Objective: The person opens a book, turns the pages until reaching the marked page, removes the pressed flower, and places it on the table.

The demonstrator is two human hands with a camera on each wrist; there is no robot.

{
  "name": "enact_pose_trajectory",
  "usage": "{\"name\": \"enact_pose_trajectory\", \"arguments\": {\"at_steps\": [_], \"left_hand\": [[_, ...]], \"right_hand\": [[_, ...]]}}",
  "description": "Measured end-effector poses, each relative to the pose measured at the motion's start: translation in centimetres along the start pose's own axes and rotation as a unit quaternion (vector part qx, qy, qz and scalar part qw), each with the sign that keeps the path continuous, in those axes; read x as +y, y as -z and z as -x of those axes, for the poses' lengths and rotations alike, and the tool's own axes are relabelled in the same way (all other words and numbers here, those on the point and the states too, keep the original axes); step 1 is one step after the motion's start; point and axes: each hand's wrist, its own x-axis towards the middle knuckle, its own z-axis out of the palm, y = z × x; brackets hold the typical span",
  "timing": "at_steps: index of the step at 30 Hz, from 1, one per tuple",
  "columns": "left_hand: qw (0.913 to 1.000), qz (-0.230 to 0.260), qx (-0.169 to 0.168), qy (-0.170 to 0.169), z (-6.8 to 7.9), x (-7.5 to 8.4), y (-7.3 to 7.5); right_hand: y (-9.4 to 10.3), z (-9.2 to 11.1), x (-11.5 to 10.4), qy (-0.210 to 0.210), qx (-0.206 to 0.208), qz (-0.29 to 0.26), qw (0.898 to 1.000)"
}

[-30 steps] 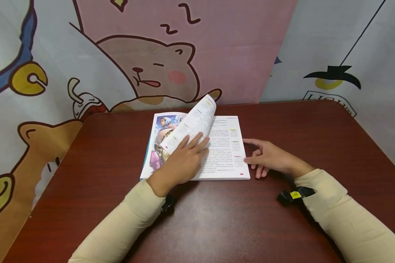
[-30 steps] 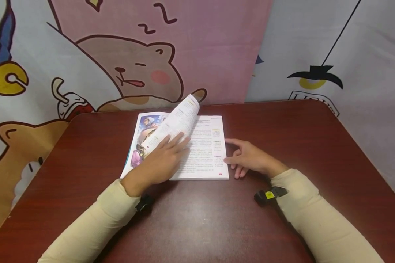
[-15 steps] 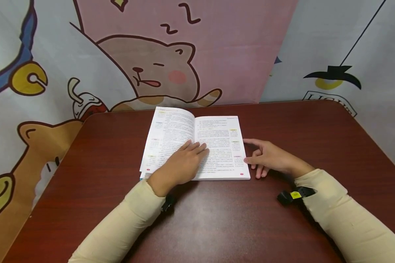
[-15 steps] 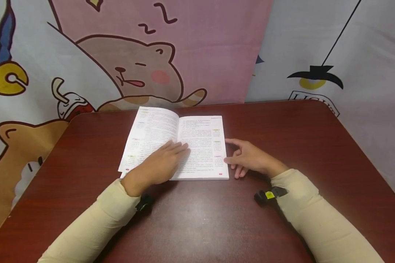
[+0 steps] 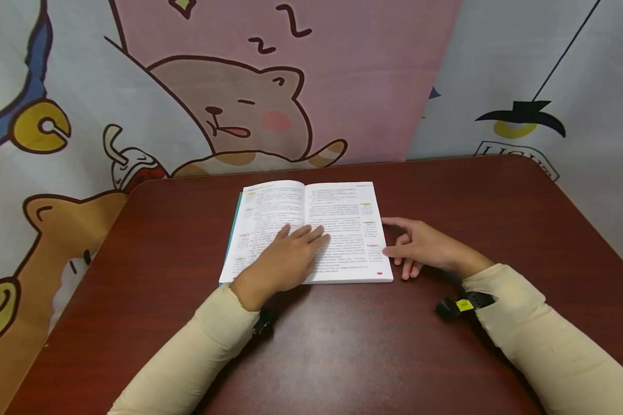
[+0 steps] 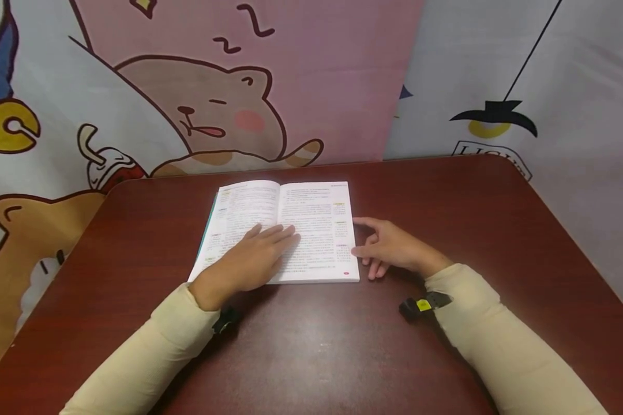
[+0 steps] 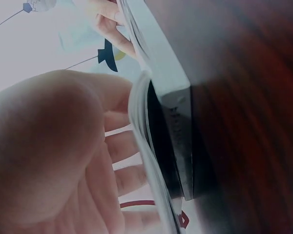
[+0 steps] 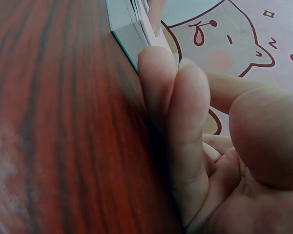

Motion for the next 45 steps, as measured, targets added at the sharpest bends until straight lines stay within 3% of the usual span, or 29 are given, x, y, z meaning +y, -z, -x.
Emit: {"name": "enact_pose_trajectory", "arguments": {"at_steps": [10, 19, 36, 45], "left_hand": [[0.9980, 0.042, -0.034, 0.033, -0.06, 0.12, 0.20], [0.9970, 0.064, -0.037, 0.025, 0.07, 0.17, 0.26], [0.9976, 0.055, -0.040, 0.014, 0.22, 0.16, 0.04], [0.9977, 0.053, -0.042, 0.007, 0.20, 0.12, 0.12]], "right_hand": [[-0.03, 0.01, -0.02, -0.001, 0.000, -0.002, 1.000], [-0.03, 0.07, 0.01, -0.002, -0.001, -0.008, 1.000], [-0.22, 0.05, 0.22, -0.011, 0.003, -0.008, 1.000], [-0.16, 0.20, -0.20, -0.035, 0.000, -0.049, 0.998]]}}
